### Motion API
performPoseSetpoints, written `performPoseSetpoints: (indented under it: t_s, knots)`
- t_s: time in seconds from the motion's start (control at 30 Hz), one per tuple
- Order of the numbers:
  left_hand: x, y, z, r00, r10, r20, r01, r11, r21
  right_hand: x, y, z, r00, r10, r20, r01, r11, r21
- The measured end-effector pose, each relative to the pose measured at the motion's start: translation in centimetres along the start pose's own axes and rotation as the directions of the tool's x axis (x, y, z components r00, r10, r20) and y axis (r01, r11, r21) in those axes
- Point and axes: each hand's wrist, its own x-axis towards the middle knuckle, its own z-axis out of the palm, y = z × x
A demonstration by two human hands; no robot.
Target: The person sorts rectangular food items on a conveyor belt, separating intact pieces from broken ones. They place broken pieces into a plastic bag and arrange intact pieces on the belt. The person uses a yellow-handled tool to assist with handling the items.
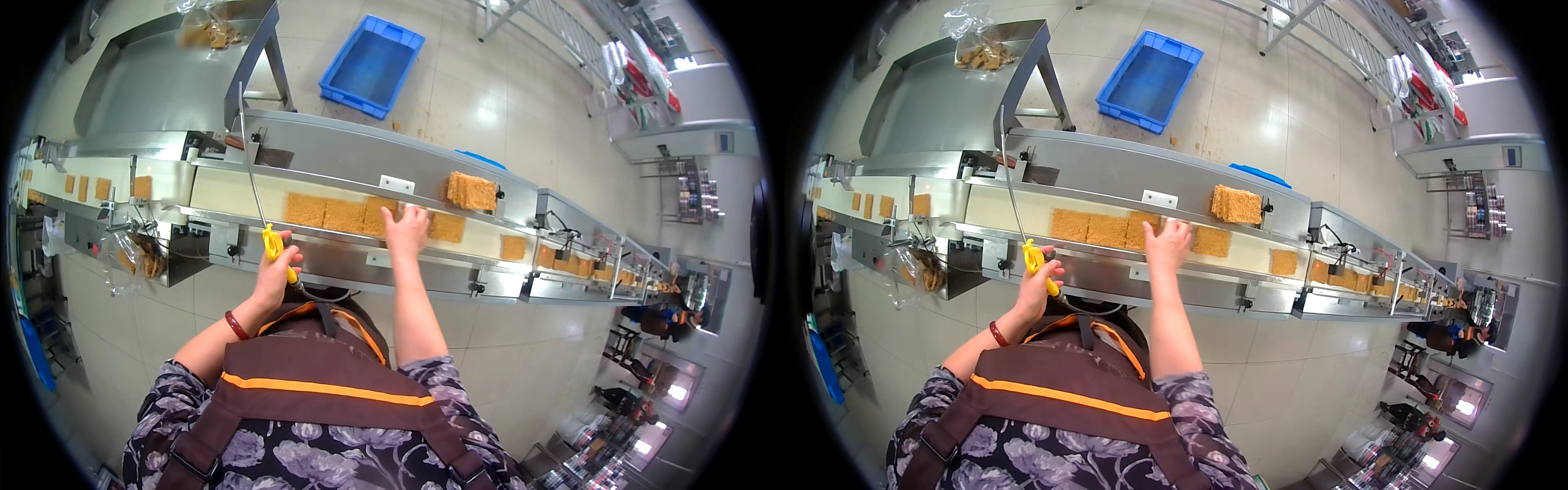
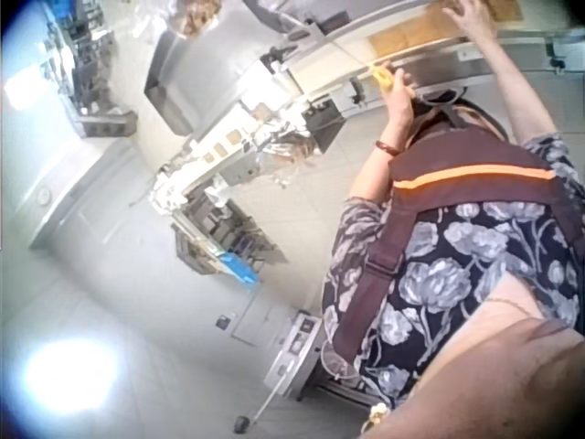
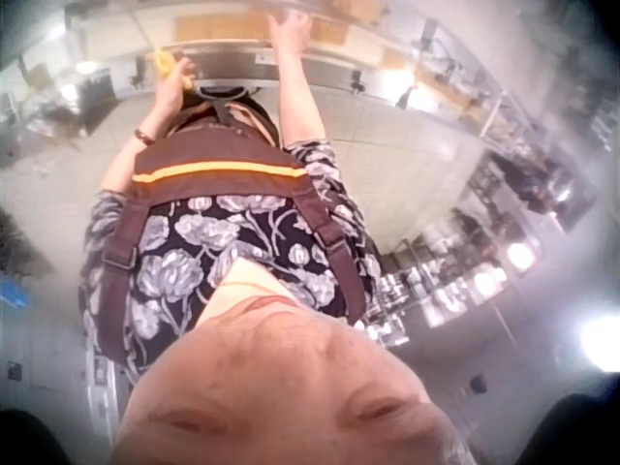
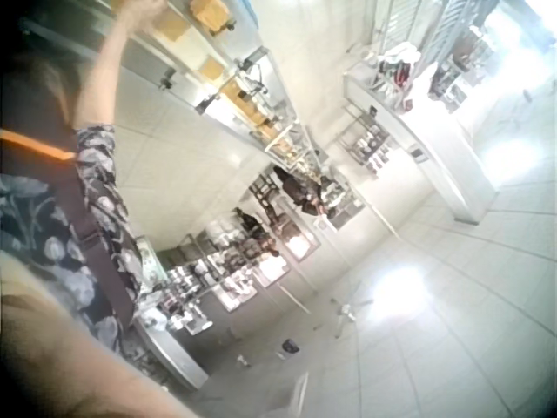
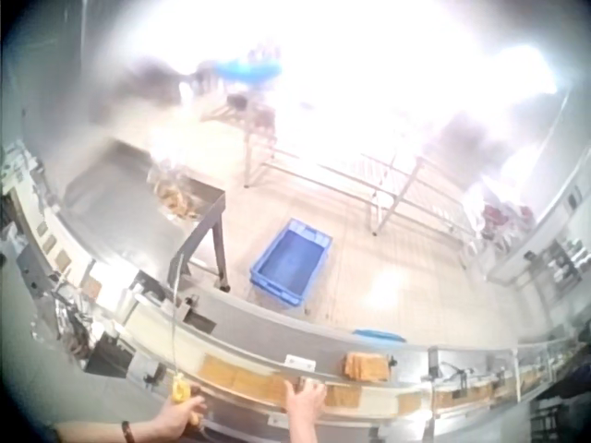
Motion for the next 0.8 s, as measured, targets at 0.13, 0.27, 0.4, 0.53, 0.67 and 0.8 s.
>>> performPoseSetpoints:
  t_s: [0.13, 0.27, 0.4, 0.53, 0.67, 0.8]
  knots:
    - [-0.3, -0.1, 0.8, 1.0, 0.013, -0.007, -0.013, 1.0, 0.024, 1.1, 0.0, 0.8, 0.979, 0.139, 0.152, -0.182, 0.93, 0.321]
    - [0.0, -0.6, 1.7, 1.0, -0.006, -0.001, 0.006, 1.0, 0.02, 2.0, 10.1, -0.6, 0.979, 0.176, 0.103, -0.204, 0.879, 0.432]
    - [0.4, -1.2, 2.4, 1.0, -0.004, 0.013, 0.003, 0.999, 0.044, 2.2, 13.2, -5.3, 0.927, 0.375, 0.004, -0.335, 0.822, 0.461]
    - [0.4, -1.4, 3.9, 0.999, -0.001, 0.035, 0.0, 0.999, 0.037, 2.8, 12.4, -7.7, 0.952, 0.003, -0.305, -0.072, 0.974, -0.214]
    - [-0.1, -1.3, 4.7, 0.999, 0.005, 0.047, -0.008, 0.998, 0.063, 6.5, 10.2, -8.7, 0.87, -0.08, -0.487, 0.029, 0.993, -0.11]
    - [-0.2, -1.2, 4.7, 1.0, 0.0, 0.029, -0.002, 0.997, 0.071, 10.5, 7.5, -10.4, 0.979, 0.087, -0.185, -0.1, 0.993, -0.058]
